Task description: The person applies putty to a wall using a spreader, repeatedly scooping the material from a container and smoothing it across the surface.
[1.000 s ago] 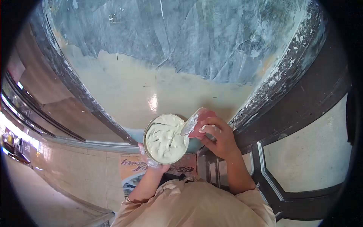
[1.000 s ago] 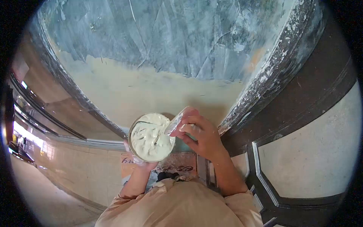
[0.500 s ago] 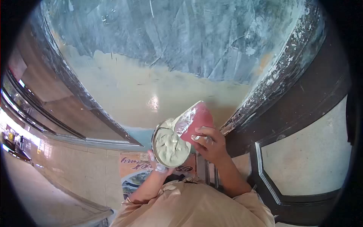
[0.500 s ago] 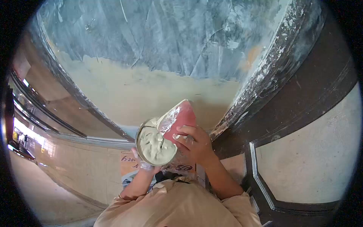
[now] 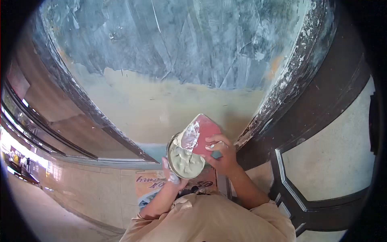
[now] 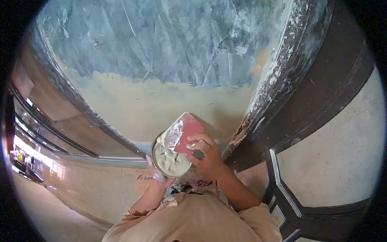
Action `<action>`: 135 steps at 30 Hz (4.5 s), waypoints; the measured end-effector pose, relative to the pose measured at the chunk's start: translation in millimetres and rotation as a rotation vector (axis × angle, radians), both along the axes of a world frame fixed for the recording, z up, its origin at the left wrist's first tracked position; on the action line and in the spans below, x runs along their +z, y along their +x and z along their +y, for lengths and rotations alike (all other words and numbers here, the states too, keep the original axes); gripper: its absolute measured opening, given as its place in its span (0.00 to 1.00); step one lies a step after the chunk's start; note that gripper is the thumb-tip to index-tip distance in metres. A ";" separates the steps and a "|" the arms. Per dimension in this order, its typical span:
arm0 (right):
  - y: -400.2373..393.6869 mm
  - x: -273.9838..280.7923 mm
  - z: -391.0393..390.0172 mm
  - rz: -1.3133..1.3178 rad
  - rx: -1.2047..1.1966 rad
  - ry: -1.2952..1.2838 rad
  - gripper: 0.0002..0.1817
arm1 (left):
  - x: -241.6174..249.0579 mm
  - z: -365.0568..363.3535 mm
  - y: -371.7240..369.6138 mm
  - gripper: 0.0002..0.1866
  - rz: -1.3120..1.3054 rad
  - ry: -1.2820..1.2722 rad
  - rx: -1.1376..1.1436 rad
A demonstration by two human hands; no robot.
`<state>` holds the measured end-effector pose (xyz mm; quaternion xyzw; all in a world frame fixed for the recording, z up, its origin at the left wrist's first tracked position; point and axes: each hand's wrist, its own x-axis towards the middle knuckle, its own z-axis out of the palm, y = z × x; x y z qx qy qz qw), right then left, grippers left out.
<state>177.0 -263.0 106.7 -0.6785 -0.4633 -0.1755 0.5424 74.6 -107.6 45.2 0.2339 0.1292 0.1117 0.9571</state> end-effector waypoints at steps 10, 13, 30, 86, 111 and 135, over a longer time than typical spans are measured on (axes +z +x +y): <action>16.8 66.1 -5.5 0.004 -0.341 -0.036 0.14 | 21.1 52.9 -8.3 0.44 -0.175 -0.001 -0.027; 28.0 89.8 5.4 0.008 -0.504 -0.125 0.12 | 19.3 66.4 -10.8 0.44 -0.224 -0.039 -0.062; 35.6 109.9 31.2 0.105 -0.861 -0.021 0.18 | 9.4 125.8 -13.9 0.45 -0.298 0.058 -0.166; 57.4 -11.6 47.7 0.391 -0.630 0.442 0.24 | 9.6 117.9 -26.5 0.48 -0.153 0.078 -0.315; 38.8 14.8 31.5 0.203 -0.797 0.043 0.20 | 5.8 96.9 -25.6 0.46 -0.198 -0.074 -0.397; -2.5 117.6 207.6 0.119 -0.251 -0.176 0.16 | -10.4 130.8 -41.9 0.42 -0.229 0.048 -0.249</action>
